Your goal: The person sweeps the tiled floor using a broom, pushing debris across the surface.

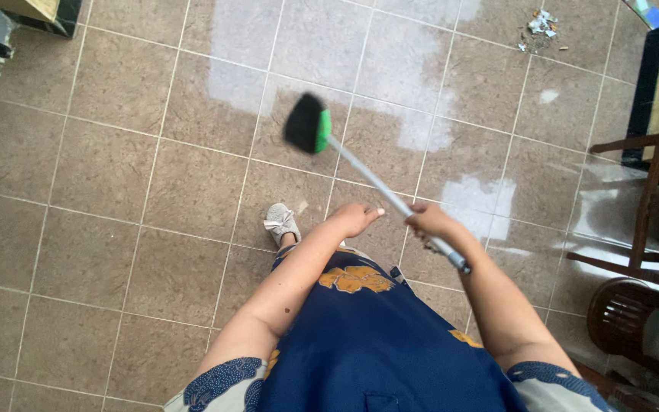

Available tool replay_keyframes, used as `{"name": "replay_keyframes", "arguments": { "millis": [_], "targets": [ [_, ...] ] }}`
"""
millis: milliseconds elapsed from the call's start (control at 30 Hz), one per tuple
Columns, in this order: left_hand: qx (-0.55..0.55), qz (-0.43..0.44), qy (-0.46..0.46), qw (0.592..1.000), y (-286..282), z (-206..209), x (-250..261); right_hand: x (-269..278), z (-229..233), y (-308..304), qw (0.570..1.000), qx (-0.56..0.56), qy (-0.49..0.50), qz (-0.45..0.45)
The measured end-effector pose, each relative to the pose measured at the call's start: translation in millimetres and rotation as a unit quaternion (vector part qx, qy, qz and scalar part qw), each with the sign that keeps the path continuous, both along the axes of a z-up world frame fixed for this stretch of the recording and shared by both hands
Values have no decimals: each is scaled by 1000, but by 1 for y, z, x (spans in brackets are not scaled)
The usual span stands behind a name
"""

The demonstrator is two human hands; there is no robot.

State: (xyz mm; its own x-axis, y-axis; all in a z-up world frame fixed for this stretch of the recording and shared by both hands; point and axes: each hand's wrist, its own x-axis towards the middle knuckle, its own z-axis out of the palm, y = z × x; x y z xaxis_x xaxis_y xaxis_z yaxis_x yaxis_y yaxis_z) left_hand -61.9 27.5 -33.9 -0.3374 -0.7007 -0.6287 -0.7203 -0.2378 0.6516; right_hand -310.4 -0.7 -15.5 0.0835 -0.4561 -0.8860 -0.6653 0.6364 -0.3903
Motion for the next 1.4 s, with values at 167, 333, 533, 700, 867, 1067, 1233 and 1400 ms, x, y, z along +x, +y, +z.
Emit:
{"name": "replay_keyframes", "arguments": {
  "millis": [167,333,533,700,867,1067,1233,1400],
  "targets": [
    [-19,-2,-5,1000,-12,8,-5,3,1,-44,978,-152,113,90],
    [-34,50,-19,998,-24,20,17,55,-12,-46,966,-210,127,80],
    [-47,146,-13,988,-30,23,59,116,4,-20,977,-203,-28,64],
    [-28,195,-72,978,-23,-11,92,199,7,-14,985,-106,-122,65],
    [53,116,14,992,-20,-80,141,248,-12,1,975,-72,-158,136],
    [-36,90,102,990,-28,-62,131,215,-40,-40,985,-69,-77,137],
    [15,53,84,995,-58,-1,138,188,-45,-97,997,-62,-22,34],
    [-13,80,62,995,-73,1,189,232,-12,-134,988,-140,50,39]
  ]
}}
